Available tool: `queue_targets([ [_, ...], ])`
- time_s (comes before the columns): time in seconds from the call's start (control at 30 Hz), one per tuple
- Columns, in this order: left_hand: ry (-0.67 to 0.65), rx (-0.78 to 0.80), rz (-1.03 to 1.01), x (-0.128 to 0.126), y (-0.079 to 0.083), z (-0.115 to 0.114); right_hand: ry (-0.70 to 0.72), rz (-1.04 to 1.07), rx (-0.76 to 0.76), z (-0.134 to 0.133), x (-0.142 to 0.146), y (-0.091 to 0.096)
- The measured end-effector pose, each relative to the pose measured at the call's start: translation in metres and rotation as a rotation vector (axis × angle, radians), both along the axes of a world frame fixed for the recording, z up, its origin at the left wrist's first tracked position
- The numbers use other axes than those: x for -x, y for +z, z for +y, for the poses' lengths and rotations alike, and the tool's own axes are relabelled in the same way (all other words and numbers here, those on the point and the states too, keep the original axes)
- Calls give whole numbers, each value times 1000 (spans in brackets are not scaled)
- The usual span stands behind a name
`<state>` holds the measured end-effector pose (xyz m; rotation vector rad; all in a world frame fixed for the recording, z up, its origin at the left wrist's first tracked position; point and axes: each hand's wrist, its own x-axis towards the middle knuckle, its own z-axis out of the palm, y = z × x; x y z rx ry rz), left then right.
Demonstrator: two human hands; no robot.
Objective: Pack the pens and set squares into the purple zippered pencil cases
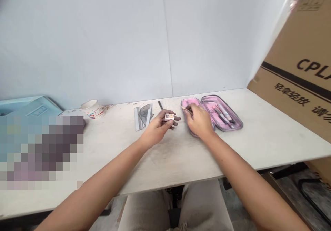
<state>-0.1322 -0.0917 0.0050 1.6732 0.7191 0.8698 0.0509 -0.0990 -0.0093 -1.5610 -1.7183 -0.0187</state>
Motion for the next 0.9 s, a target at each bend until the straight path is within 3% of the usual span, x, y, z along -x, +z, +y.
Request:
queue_targets([
  [0.13,-99,-52,90,-28,1,-6,-266,-166,30,-8,-66,-12],
  [0.23,-132,-60,126,-38,0,-9,-340,-226,118,-15,-99,-23],
  [0.4,-89,-37,142,-27,8,-9,-321,-247,121,-11,-97,-19],
  [0.5,-10,-19,155,1,14,-9,-197,-262,76,6,-66,-4],
  [0.6,113,-1,146,46,15,-9,-5,-296,60,29,-15,9],
  [0.9,604,3,146,229,21,-27,459,-369,41,81,209,27],
])
